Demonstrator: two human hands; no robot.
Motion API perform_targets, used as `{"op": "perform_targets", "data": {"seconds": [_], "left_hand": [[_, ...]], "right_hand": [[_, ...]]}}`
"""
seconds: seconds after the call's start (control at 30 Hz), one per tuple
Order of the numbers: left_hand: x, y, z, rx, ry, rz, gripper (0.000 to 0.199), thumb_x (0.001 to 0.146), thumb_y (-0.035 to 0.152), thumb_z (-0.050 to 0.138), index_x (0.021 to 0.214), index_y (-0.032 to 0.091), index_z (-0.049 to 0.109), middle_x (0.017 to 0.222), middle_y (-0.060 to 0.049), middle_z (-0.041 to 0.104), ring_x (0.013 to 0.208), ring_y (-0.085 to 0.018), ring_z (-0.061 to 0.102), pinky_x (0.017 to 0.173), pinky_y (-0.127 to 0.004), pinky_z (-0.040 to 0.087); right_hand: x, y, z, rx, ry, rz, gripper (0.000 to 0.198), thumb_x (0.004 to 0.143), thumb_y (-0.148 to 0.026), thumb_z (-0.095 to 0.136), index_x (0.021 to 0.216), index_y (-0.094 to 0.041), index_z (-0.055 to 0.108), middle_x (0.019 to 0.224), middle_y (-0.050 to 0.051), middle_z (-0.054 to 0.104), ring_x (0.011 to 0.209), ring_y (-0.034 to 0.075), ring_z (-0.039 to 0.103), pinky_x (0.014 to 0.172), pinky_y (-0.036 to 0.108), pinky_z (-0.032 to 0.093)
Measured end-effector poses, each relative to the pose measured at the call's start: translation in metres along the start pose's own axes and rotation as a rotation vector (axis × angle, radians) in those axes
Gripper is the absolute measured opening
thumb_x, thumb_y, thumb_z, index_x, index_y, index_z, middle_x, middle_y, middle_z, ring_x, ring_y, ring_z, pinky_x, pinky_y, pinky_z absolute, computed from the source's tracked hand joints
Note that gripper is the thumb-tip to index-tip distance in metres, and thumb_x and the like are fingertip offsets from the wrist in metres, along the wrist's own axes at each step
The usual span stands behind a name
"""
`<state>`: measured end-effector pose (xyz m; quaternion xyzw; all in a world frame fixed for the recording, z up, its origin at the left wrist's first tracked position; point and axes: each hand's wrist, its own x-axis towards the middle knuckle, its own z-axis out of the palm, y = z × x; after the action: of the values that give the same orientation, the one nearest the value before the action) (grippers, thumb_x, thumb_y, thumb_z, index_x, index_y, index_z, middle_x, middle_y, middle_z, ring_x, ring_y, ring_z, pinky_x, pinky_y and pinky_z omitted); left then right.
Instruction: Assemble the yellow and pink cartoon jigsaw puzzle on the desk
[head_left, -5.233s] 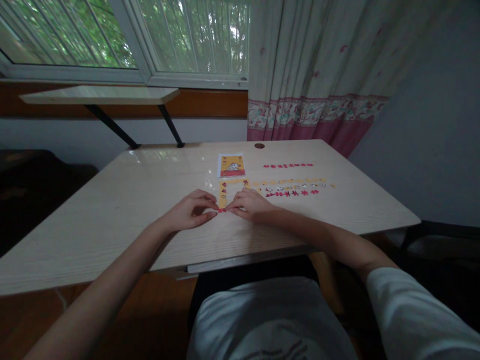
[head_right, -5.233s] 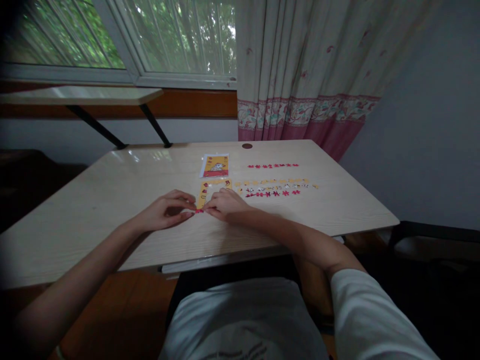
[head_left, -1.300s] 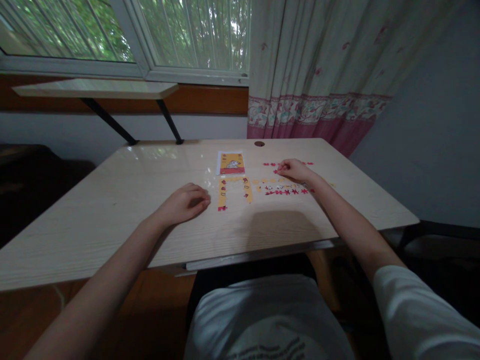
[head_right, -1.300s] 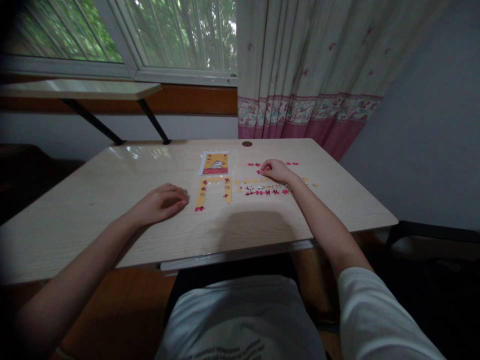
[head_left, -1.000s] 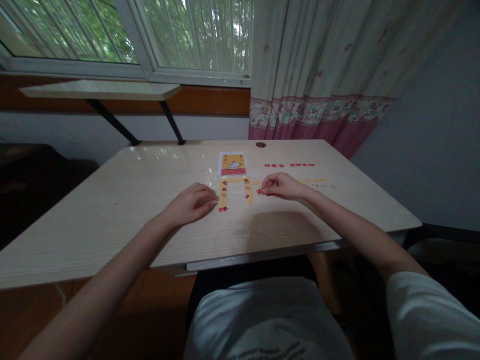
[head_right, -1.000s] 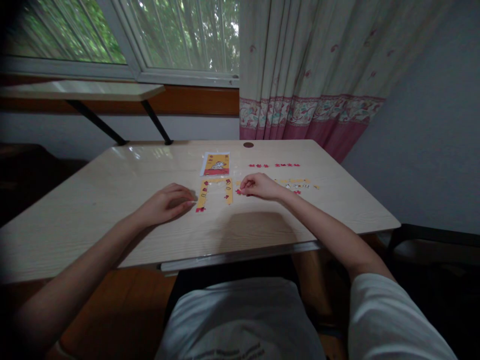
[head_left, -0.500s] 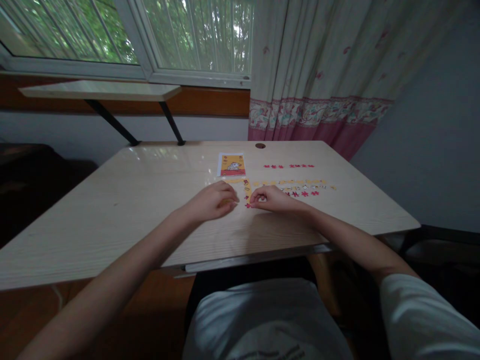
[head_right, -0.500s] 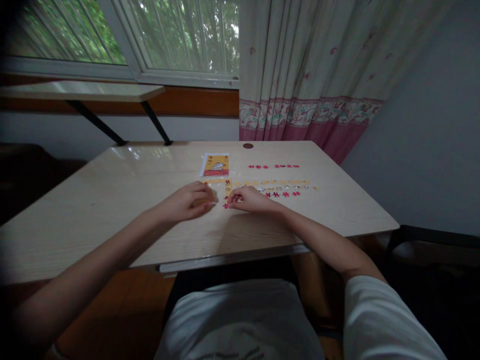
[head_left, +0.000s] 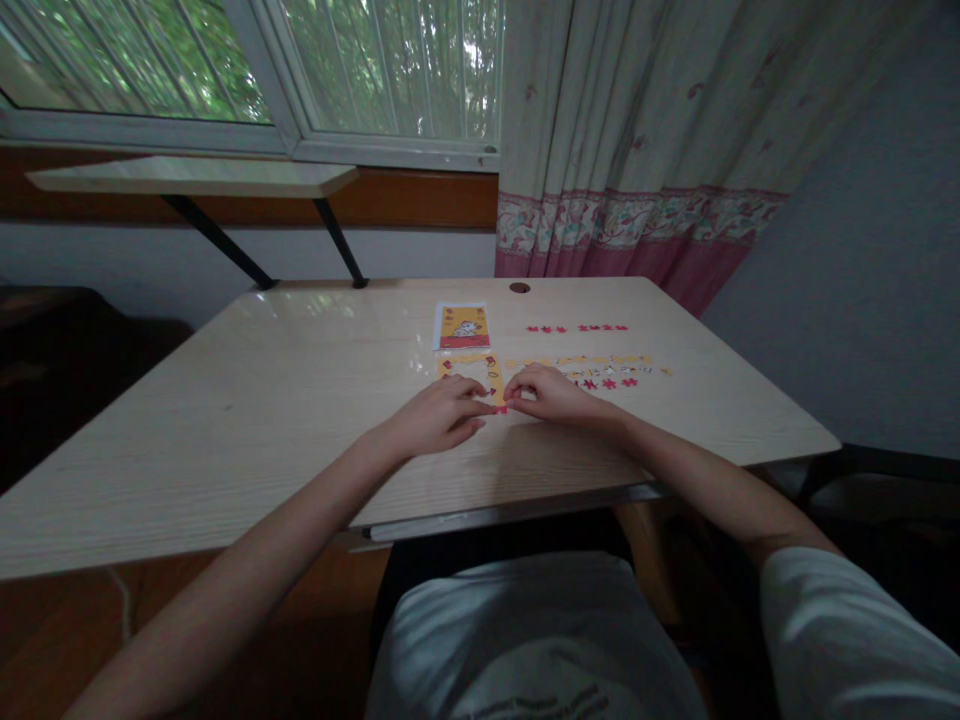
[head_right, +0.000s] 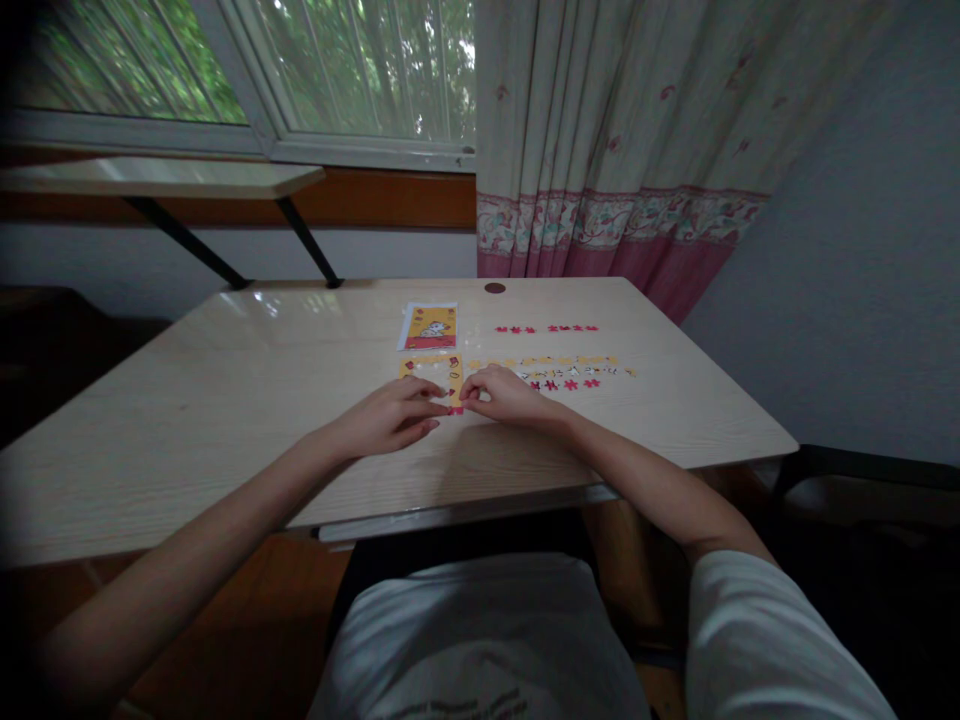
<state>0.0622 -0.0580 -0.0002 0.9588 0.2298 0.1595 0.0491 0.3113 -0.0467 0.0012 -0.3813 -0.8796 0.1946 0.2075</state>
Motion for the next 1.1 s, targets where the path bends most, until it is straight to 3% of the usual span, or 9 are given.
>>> {"op": "perform_targets", "data": {"seconds": [0.33,0.73,0.97,1.1], "left_hand": [[0.0010,0.0027,-0.0004,-0.003,-0.017,-0.010,0.028,0.096,0.024,0.056,0.117,0.016,0.072,0.117,-0.015,0.066,0.108,-0.029,0.062,0.094,-0.045,0.051],[0.0032,0.0021,0.0015,-0.024,-0.004,-0.012,0.026,0.096,0.024,0.056,0.114,0.017,0.073,0.116,-0.015,0.065,0.108,-0.028,0.061,0.094,-0.044,0.049],[0.0041,0.0023,0.0003,-0.019,-0.009,-0.014,0.027,0.097,0.026,0.052,0.110,0.017,0.074,0.115,-0.015,0.066,0.107,-0.029,0.061,0.095,-0.046,0.049],[0.0033,0.0023,-0.0004,-0.014,-0.018,-0.008,0.027,0.096,0.026,0.054,0.113,0.017,0.073,0.116,-0.015,0.065,0.109,-0.030,0.060,0.096,-0.047,0.048]], "right_hand": [[0.0027,-0.0012,0.0064,-0.046,0.034,0.034,0.011,0.083,-0.012,0.066,0.087,-0.016,0.076,0.084,0.005,0.074,0.083,0.017,0.065,0.084,0.030,0.044],[0.0071,-0.0038,0.0047,0.038,0.001,0.167,0.016,0.075,-0.008,0.066,0.082,-0.016,0.078,0.077,0.002,0.073,0.071,0.012,0.062,0.069,0.023,0.042],[0.0084,-0.0065,0.0038,0.071,-0.029,0.165,0.015,0.074,-0.009,0.065,0.080,-0.016,0.076,0.075,0.001,0.073,0.069,0.012,0.062,0.064,0.022,0.040],[0.0077,-0.0040,0.0070,0.019,0.008,0.122,0.012,0.076,-0.010,0.066,0.078,-0.016,0.076,0.073,0.002,0.073,0.070,0.013,0.063,0.070,0.025,0.043]]}}
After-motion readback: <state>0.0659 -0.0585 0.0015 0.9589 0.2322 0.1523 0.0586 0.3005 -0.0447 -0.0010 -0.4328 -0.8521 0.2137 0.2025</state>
